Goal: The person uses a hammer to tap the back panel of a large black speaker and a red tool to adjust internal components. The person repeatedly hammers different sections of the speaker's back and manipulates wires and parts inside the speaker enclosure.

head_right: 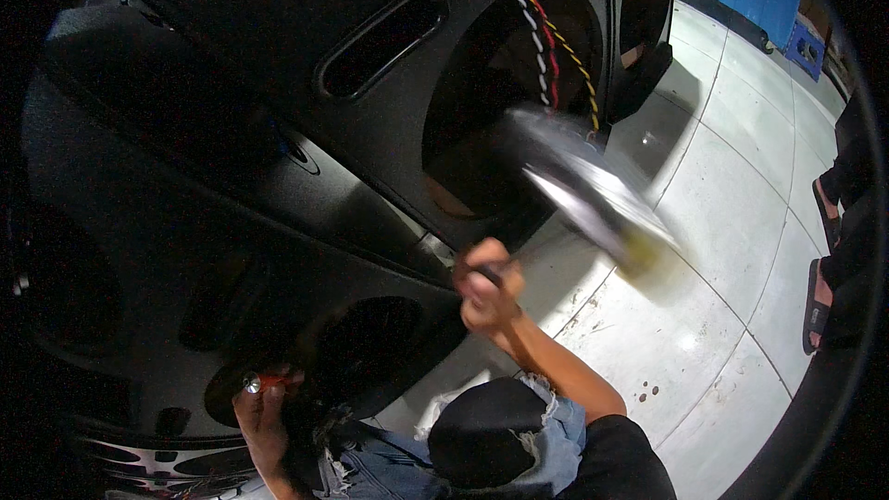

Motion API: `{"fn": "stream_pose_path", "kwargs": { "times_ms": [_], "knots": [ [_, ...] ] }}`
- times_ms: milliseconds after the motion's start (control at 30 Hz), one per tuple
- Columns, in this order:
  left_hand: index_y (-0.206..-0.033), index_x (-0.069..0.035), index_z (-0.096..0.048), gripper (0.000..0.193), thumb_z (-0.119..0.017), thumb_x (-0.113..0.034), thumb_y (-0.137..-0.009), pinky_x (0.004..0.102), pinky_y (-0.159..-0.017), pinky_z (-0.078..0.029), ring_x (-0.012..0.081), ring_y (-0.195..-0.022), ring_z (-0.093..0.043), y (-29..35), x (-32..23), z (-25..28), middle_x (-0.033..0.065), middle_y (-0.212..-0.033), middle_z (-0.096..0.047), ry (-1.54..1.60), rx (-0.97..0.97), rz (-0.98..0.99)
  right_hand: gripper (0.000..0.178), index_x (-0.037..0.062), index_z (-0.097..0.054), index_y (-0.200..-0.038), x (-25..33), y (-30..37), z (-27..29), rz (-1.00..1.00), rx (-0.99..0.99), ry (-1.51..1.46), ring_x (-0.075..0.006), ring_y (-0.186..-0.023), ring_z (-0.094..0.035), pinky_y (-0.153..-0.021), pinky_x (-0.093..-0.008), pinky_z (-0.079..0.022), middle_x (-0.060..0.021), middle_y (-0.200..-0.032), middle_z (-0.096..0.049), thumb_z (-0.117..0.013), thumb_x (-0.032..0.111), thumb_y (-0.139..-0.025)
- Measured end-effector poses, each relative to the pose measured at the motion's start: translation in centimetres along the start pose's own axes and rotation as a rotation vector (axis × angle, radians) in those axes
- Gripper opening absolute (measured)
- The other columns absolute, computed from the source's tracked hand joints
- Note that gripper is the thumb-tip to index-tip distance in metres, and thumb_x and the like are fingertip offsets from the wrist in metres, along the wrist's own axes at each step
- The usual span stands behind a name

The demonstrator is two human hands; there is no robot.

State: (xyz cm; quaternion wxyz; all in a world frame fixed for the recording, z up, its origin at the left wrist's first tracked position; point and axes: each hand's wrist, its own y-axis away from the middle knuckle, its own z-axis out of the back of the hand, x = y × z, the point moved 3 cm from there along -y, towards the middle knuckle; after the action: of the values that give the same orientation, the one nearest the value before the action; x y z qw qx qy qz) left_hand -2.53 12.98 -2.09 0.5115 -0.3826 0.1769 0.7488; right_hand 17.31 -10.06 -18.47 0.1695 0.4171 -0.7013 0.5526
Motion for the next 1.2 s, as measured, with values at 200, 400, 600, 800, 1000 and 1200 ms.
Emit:
{"fn": "stream_pose_path", "kwargs": {
  "times_ms": [200,400,600,800,1000,1200],
  "knots": [
    [-0.102,0.005,-0.066,0.02,-0.06,-0.013,-0.095,0.0341,-0.081,-0.055,0.0254,-0.089,-0.071,-0.2,0.2,0.4,0.015,-0.093,-0.071,0.024,0.004,-0.033,0.038,-0.0035,-0.061,-0.103,1.6,-2.8,-1.4,-0.1,-0.071,0.447,-0.0183,-0.049,-0.056,-0.047,-0.0336,-0.041,-0.0143,-0.061,-0.06,-0.054,0.034,-0.099],
    [-0.102,0.004,-0.066,0.02,-0.059,-0.014,-0.096,0.0328,-0.081,-0.054,0.0232,-0.089,-0.071,0.0,0.7,0.5,0.0151,-0.092,-0.073,0.032,-0.004,-0.026,0.046,0.0044,-0.051,-0.079,3.6,-5.4,0.3,0.036,-0.335,-0.208,-0.0099,-0.045,-0.041,-0.043,-0.0265,-0.033,-0.0021,-0.058,-0.048,-0.047,0.045,-0.101],
    [-0.101,0.004,-0.067,0.018,-0.059,-0.012,-0.096,0.0315,-0.08,-0.054,0.0218,-0.088,-0.071,-0.3,-0.2,0.3,0.0166,-0.092,-0.073,-0.009,0.031,-0.074,0.047,0.0063,-0.052,-0.08,1.8,-8.2,1.1,-0.439,-0.191,0.159,-0.0089,-0.044,-0.044,-0.039,-0.0264,-0.033,-0.0034,-0.056,-0.048,-0.049,0.049,-0.1],
    [-0.101,0.004,-0.067,0.018,-0.058,-0.011,-0.096,0.0317,-0.08,-0.054,0.0224,-0.089,-0.071,0.3,0.7,0.4,0.0171,-0.092,-0.073,0.071,-0.019,-0.023,0.048,0.007,-0.049,-0.086,4.5,-3.1,-0.4,-0.222,-0.313,-0.265,-0.0095,-0.046,-0.046,-0.04,-0.0225,-0.033,-0.0007,-0.054,-0.04,-0.044,0.052,-0.1],
    [-0.101,0.005,-0.067,0.019,-0.057,-0.01,-0.096,0.0314,-0.08,-0.053,0.0222,-0.09,-0.07,0.0,-0.3,0.1,0.0161,-0.091,-0.073,0.027,0.003,-0.037,0.041,-0.0003,-0.054,-0.099,-1.4,0.7,-0.6,-0.153,-0.1,0.239,-0.0202,-0.052,-0.055,-0.046,-0.0306,-0.043,-0.0123,-0.061,-0.05,-0.055,0.041,-0.097],
    [-0.101,0.004,-0.067,0.02,-0.058,-0.014,-0.096,0.0306,-0.08,-0.053,0.0207,-0.089,-0.07,0.5,0.0,1.1,0.0149,-0.092,-0.073,-0.042,-0.006,-0.027,0.039,-0.0064,-0.058,-0.102,2.4,-1.8,-1.4,-0.23,0.018,0.38,-0.0157,-0.047,-0.054,-0.045,-0.0301,-0.042,-0.0114,-0.062,-0.057,-0.058,0.033,-0.096]
  ]
}}
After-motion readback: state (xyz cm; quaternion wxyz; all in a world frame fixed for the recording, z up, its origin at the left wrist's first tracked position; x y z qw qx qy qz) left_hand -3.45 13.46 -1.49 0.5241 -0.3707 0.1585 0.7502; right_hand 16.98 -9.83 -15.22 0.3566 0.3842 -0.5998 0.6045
